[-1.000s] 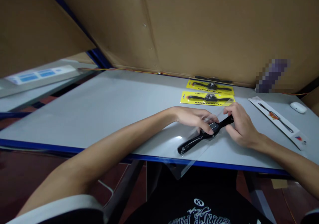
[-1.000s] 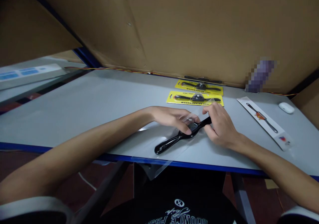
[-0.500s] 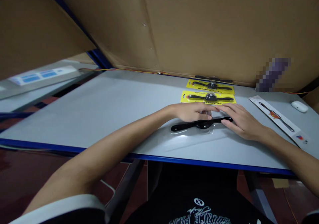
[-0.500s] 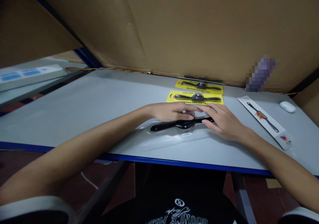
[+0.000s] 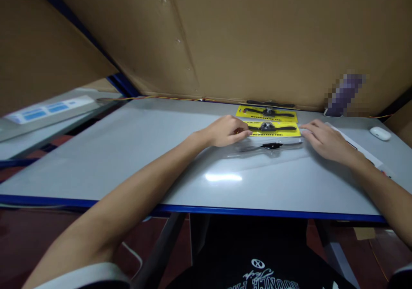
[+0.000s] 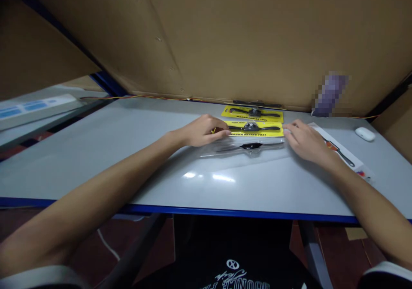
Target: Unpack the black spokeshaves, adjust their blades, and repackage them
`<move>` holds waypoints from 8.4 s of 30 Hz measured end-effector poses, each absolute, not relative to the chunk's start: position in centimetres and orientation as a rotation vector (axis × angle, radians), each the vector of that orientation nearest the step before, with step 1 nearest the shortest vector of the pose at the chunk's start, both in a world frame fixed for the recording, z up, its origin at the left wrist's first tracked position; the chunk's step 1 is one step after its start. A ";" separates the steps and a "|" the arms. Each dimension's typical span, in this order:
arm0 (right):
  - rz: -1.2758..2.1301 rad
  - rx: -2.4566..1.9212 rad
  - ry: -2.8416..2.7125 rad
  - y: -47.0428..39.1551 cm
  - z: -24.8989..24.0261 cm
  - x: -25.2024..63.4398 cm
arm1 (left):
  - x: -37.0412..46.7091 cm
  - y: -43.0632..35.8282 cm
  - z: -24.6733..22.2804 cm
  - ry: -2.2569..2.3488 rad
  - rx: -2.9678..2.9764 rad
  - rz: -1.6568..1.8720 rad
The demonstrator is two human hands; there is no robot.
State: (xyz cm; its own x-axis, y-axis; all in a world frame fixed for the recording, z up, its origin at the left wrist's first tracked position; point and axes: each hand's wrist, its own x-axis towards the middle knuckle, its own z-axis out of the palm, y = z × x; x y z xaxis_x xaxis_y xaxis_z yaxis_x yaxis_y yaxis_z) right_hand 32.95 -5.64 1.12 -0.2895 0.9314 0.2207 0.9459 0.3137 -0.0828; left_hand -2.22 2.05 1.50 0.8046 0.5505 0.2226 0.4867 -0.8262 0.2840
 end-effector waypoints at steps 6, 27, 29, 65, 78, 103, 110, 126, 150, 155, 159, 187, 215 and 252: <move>-0.231 -2.320 -2.209 -4.2 2.0 37.0 | -1.8 1.6 1.3 0.856 2.422 0.331; -0.854 -0.456 -2.366 -11.9 3.0 28.3 | -0.1 0.7 0.6 0.714 2.419 0.357; -0.800 -0.351 -2.394 -12.4 2.0 27.6 | -0.1 1.1 0.3 0.821 2.402 0.581; 0.234 -1.371 -2.487 -7.4 -0.1 29.3 | -6.7 3.6 5.8 1.906 2.698 0.127; 0.075 -1.372 -2.491 -7.0 -0.5 29.7 | -6.4 3.2 5.5 1.428 2.367 -0.192; -0.018 -1.416 -2.395 -7.1 -0.9 30.0 | -8.0 4.5 5.1 1.328 2.240 -0.234; -0.037 -1.404 -2.369 -6.9 -0.8 30.3 | -7.6 4.6 4.5 1.305 2.231 -0.179; 0.008 -1.371 -2.380 -6.7 -0.1 31.2 | -7.5 5.0 3.4 1.101 2.174 -0.124; 0.154 -1.355 -2.339 -6.2 -0.2 31.6 | -6.9 4.9 3.6 1.117 2.224 -0.075; 0.154 -1.361 -2.326 -6.2 -0.2 31.6 | -6.6 4.9 3.3 1.124 2.261 -0.028; 0.165 -1.376 -2.330 -6.3 -0.1 31.7 | -6.6 4.8 3.3 1.097 2.284 -0.008; 0.079 -1.273 -2.381 -6.9 -0.2 31.0 | -3.4 2.7 2.6 0.988 2.431 0.046; -0.136 -1.178 -2.381 -7.2 -0.5 30.2 | 1.6 -2.0 0.9 1.390 2.684 0.242; 0.285 -1.457 -2.336 -6.3 0.3 30.4 | 1.0 -0.7 2.1 1.384 3.001 0.237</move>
State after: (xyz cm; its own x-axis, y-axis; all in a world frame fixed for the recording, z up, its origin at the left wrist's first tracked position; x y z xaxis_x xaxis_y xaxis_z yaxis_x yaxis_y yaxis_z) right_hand 30.40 -6.35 0.29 -0.3959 0.8954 0.2037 0.8203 0.4445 -0.3599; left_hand 0.96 -0.67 2.05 0.6436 0.7388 0.1999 0.7632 -0.6390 -0.0957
